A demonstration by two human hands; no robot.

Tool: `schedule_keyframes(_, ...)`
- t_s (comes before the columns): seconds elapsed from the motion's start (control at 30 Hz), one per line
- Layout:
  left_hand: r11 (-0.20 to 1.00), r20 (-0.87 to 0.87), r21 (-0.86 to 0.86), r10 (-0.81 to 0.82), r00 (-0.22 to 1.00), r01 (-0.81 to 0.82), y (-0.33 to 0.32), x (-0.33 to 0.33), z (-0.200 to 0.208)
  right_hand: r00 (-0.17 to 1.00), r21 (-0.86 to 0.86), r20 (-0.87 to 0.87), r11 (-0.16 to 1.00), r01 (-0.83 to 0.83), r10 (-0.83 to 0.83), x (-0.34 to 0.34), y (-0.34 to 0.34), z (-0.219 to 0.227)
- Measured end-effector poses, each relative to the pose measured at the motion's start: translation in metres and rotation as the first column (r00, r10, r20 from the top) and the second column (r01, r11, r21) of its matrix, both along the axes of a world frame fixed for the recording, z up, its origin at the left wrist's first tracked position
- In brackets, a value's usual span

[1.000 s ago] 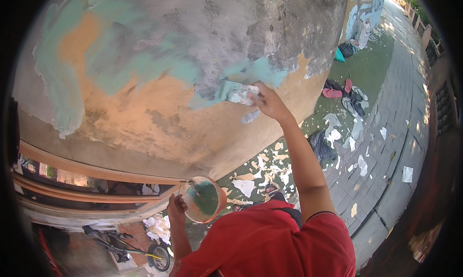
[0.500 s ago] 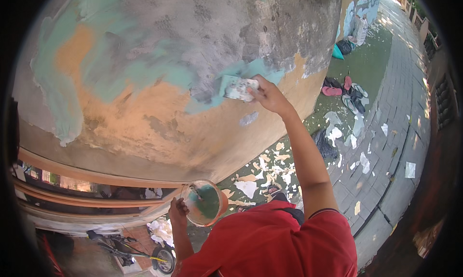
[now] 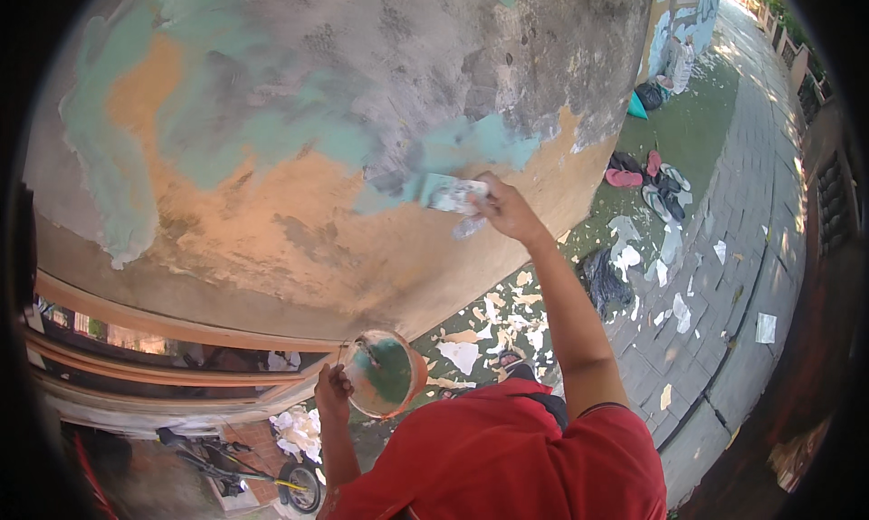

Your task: The person applies plaster to an exterior wall using a small metal putty knife, repeatedly dipping the tool into a green bucket to scoop more material and then spreading it onto the wall's surface.

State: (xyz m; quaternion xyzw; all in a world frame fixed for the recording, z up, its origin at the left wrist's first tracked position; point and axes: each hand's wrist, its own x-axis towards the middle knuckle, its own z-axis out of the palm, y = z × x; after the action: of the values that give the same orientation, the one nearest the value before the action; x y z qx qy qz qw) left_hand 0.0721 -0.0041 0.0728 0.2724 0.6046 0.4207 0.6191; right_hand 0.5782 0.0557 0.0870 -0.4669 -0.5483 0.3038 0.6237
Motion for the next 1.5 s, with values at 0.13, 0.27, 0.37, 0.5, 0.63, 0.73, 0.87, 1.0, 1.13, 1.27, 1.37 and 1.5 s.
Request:
schedule_keyframes(0.13,1.0,0.012,-0.016,-0.008,1.0,0.008,0.008,0.008,0.001,0.996,-0.035,0.02,0.996,0.088,-0.087,-0.024,0.019,0.013)
schedule_keyframes(0.27,1.0,0.018,0.001,0.012,1.0,-0.012,0.009,0.01,0.006,0.968,-0.07,-0.095,0.972,0.226,-0.232,0.016,0.003,-0.034)
schedule_keyframes(0.37,0.999,0.047,0.045,0.008,0.999,-0.01,0.008,0.008,0.009,0.97,-0.21,-0.059,0.953,0.218,-0.235,0.037,-0.033,-0.056)
schedule_keyframes(0.5,0.997,-0.001,0.049,-0.055,0.998,0.055,0.01,0.02,0.021,0.998,-0.35,-0.032,0.935,-0.058,0.05,-0.01,-0.063,-0.043)
schedule_keyframes(0.63,0.991,-0.018,0.087,-0.098,0.995,0.1,0.009,0.027,0.025,0.91,-0.597,0.123,0.762,-0.252,0.397,-0.116,-0.07,0.004)
schedule_keyframes(0.73,0.986,-0.05,0.066,-0.147,0.988,0.15,0.008,0.036,0.036,0.685,-0.544,0.466,0.792,-0.277,0.56,-0.192,-0.073,0.015)
schedule_keyframes(0.87,0.971,-0.047,0.082,-0.223,0.974,0.226,0.01,0.043,0.046,0.252,-0.575,0.711,0.749,-0.328,0.656,-0.276,-0.058,-0.022)
schedule_keyframes(1.0,0.967,-0.078,0.078,-0.235,0.969,0.241,0.005,0.053,0.06,-0.048,-0.629,0.753,0.695,-0.348,0.657,-0.324,-0.047,-0.054)
schedule_keyframes(1.13,0.963,-0.061,0.085,-0.252,0.966,0.257,-0.003,0.061,0.066,-0.02,-0.593,0.786,0.744,-0.308,0.618,-0.338,-0.038,-0.123)
schedule_keyframes(1.27,0.954,-0.072,0.113,-0.272,0.96,0.278,-0.009,0.063,0.066,-0.068,-0.633,0.763,0.723,-0.275,0.643,-0.331,-0.028,-0.137)
schedule_keyframes(1.37,0.959,-0.039,0.089,-0.266,0.963,0.268,-0.009,0.067,0.064,-0.066,-0.663,0.727,0.675,-0.323,0.683,-0.335,-0.036,-0.141)
schedule_keyframes(1.5,0.969,0.012,0.091,-0.231,0.973,0.229,-0.012,0.069,0.062,0.165,-0.424,0.863,0.862,-0.279,0.478,-0.34,-0.042,-0.17)
